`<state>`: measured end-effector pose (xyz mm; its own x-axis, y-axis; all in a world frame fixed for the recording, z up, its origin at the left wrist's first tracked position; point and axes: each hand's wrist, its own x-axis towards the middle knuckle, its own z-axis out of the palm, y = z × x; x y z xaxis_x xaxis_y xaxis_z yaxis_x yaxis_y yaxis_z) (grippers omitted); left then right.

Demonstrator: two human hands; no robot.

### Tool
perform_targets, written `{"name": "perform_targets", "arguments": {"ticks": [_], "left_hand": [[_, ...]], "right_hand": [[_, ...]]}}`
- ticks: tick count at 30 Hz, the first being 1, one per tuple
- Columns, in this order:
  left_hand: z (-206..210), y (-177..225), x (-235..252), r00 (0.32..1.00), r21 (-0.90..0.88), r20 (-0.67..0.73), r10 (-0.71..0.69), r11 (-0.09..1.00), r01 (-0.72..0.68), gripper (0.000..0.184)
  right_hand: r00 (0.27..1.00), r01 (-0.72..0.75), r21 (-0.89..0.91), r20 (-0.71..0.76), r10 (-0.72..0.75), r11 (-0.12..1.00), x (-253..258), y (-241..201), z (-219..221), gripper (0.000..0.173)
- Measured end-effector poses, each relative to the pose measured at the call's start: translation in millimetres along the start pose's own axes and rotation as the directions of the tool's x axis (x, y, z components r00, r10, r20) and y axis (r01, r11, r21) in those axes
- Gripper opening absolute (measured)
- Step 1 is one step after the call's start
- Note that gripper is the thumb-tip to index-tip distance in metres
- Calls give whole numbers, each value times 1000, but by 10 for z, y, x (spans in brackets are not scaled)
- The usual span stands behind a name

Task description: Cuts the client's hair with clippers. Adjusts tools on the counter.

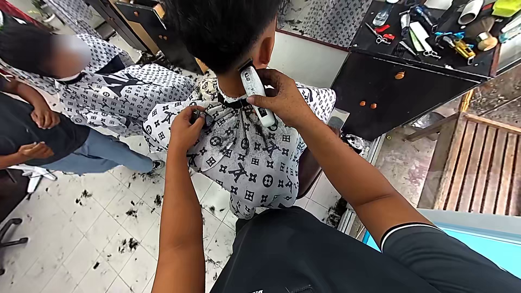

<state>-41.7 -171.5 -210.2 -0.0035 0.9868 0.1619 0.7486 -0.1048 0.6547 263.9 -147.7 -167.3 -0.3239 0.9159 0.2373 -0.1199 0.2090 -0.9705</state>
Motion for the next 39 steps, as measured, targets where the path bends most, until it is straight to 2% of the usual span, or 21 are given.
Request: {"name": "perform_targets", "arguments": {"ticks": [3, 6, 8, 12, 16, 19, 22, 25, 27, 29, 33, 37, 39], "left_hand": [[6, 9, -8, 1000, -8, 3, -7, 1000, 7, 32], [1, 9, -2, 1000, -8, 0, -13, 1000, 13, 32], [4, 6, -8, 1000, -3, 0, -6, 1000, 6, 31], [3, 1, -9, 1000, -12, 8, -14, 1000, 14, 31], [0, -27, -1, 1000, -6, 3, -5, 1000, 5, 32], [-5, -7, -14, 1000, -12, 7, -8, 1000, 8, 32], [-22, 4, -10, 1000, -7, 11, 5, 1000, -5, 33], [-25, -31, -1, 1000, -6, 19, 17, 1000, -17, 33], [-14, -49, 2, 1000, -15, 16, 22, 1000, -22, 33], [-8, -67, 10, 1000, -21, 7, 28, 999, -28, 33], [-21, -41, -9, 1000, -30, 0, -5, 1000, 5, 31], [-33, -55, -11, 1000, -21, 17, -6, 1000, 6, 32], [-42, -54, -11, 1000, -27, 22, -6, 1000, 6, 32]], "right_hand": [[1000, -6, 82, 0, 6, 997, -35, 40, 34, 60], [977, -211, 311, 68, 200, 927, -75, 112, 34, 40], [962, -273, 389, 116, 247, 880, -85, 129, 11, 35], [995, -102, 313, 49, 91, 944, -67, 66, -20, 46], [996, -85, 227, 34, 79, 970, -42, -49, -96, 47], [999, -39, 206, 22, 35, 978, -63, -62, -81, 56], [983, -182, 269, 57, 173, 946, -111, 4, 69, 44], [928, -369, 437, 126, 350, 820, -190, 151, 263, 29], [900, -415, 529, 118, 421, 740, -223, 173, 360, 26], [891, -403, 570, 67, 449, 716, -219, 121, 434, 24], [931, -275, 477, -84, 355, 835, -171, 49, 599, 32], [906, -299, 538, -98, 411, 788, -142, 1, 741, 28], [927, -210, 495, -172, 332, 843, -137, -3, 798, 29]]}}
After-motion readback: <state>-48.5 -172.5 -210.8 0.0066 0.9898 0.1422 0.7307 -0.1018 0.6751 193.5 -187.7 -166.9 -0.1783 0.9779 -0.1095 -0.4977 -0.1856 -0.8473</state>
